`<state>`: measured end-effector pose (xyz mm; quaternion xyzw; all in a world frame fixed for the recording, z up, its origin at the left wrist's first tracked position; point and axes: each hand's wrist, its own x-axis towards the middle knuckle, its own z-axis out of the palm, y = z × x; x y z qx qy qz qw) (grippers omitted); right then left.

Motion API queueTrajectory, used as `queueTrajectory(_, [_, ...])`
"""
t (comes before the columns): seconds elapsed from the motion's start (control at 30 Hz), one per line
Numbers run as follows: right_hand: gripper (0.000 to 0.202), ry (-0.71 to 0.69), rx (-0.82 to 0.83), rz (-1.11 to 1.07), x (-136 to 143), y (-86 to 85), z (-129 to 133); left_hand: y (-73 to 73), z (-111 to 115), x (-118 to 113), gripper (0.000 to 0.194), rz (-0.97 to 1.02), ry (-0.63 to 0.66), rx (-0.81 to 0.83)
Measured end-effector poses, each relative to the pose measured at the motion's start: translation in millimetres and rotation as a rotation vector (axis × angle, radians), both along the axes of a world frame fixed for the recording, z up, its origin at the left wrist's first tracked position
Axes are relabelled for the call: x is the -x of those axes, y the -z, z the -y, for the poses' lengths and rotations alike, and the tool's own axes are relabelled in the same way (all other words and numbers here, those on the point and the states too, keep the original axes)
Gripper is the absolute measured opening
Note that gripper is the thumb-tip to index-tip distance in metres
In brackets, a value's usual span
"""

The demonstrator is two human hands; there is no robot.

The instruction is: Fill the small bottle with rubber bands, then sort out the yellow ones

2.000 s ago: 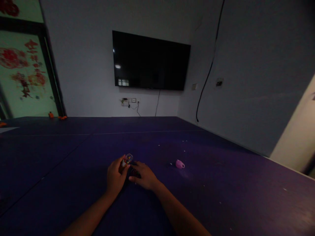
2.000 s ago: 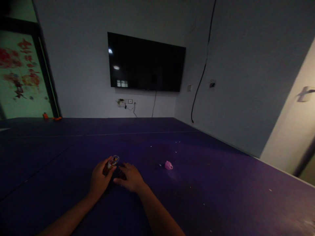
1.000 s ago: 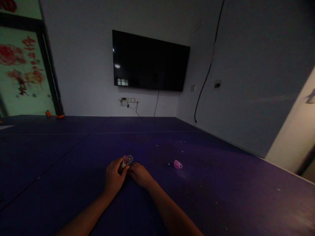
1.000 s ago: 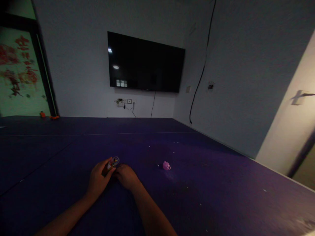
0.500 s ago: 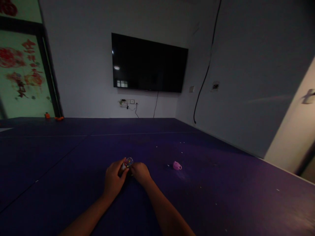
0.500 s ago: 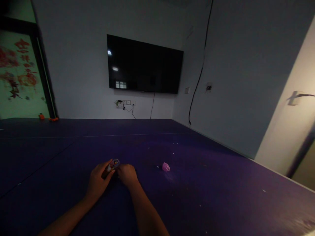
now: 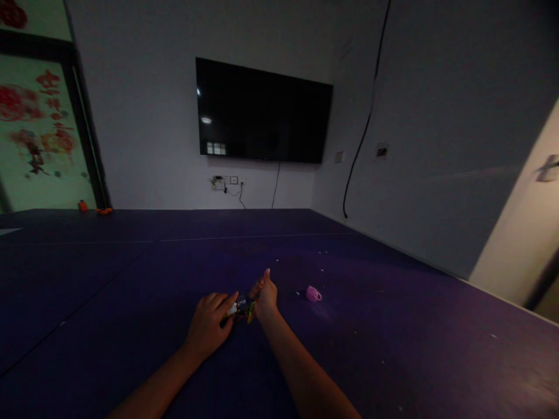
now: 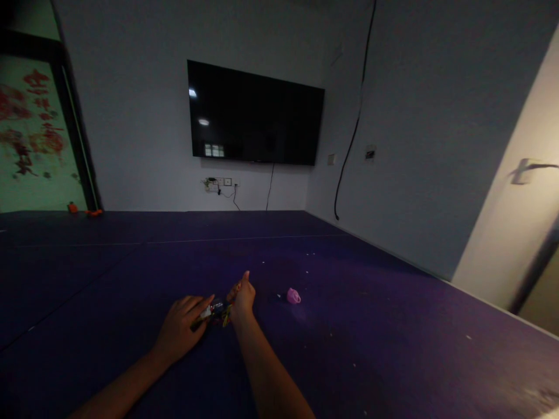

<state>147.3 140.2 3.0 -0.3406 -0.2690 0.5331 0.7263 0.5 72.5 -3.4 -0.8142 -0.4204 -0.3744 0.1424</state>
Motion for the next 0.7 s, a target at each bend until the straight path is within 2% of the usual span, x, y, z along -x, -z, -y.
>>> queueTrajectory(0.13, [0.057,-0.093,-0.023,-0.123,-5,-2.9,-1,-3.5,3,-2,0.05,-0.042,0.047,0.009])
queueTrajectory(0.4, [0.062,-0.186,-0.111,-0.124,0,1.8,-6,-2.3,4,-2,0.049,-0.063,0.033,-0.003])
queueTrajectory(0.7, [0.059,-0.206,-0.045,-0.363,5,-5.7,0,-0.2,2,-2,0.045,-0.083,0.028,-0.044])
